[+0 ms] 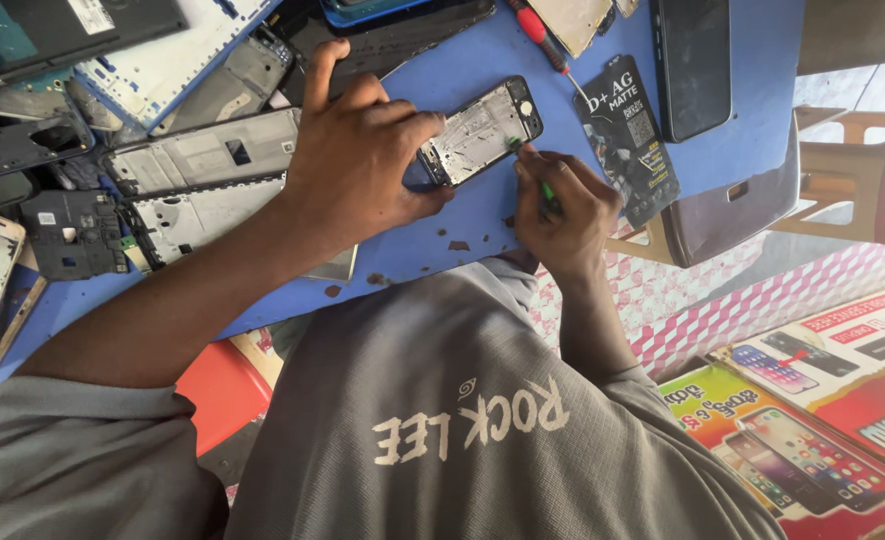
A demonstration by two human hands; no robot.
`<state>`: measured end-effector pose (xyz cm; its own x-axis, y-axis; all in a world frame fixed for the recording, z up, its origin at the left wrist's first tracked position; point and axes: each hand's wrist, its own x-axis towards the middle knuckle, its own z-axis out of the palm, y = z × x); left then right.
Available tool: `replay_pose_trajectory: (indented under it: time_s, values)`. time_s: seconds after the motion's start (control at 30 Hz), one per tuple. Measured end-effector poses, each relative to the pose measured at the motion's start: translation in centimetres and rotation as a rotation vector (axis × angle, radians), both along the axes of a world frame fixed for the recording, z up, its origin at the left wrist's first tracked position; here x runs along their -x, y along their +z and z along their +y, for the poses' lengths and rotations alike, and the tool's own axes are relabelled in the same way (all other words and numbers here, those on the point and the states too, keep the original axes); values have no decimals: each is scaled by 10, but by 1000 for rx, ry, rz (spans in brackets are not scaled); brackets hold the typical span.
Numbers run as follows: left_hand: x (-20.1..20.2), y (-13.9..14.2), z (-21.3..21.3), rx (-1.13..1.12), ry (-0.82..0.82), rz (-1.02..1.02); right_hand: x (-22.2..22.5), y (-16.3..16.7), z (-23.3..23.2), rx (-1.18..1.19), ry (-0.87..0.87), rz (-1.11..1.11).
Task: The person uses a screwdriver to scrape adhesive residue from the interior of a smartphone chassis. They repeatedly scrape the surface and occasionally lift a metal shield to access different areas.
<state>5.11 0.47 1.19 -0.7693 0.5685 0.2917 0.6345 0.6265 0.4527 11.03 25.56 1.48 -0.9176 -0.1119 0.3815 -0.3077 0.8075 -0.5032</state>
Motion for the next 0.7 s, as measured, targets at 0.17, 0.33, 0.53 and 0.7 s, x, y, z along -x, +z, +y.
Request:
replay_pose_trajectory:
  time_s: [0.17, 0.33, 0.53, 0.7]
  values:
    - [0, -1, -1, 2, -1, -23, 4, -2, 14, 79, 30, 35]
    - [0, -1, 0, 6, 2, -16, 6, -7, 3, 41, -54, 4]
    - [1, 1, 0, 14, -7, 4, 2, -4, -5, 64, 53, -16]
    - [1, 2, -1, 7, 0, -35, 5, -7, -2, 73, -71, -49]
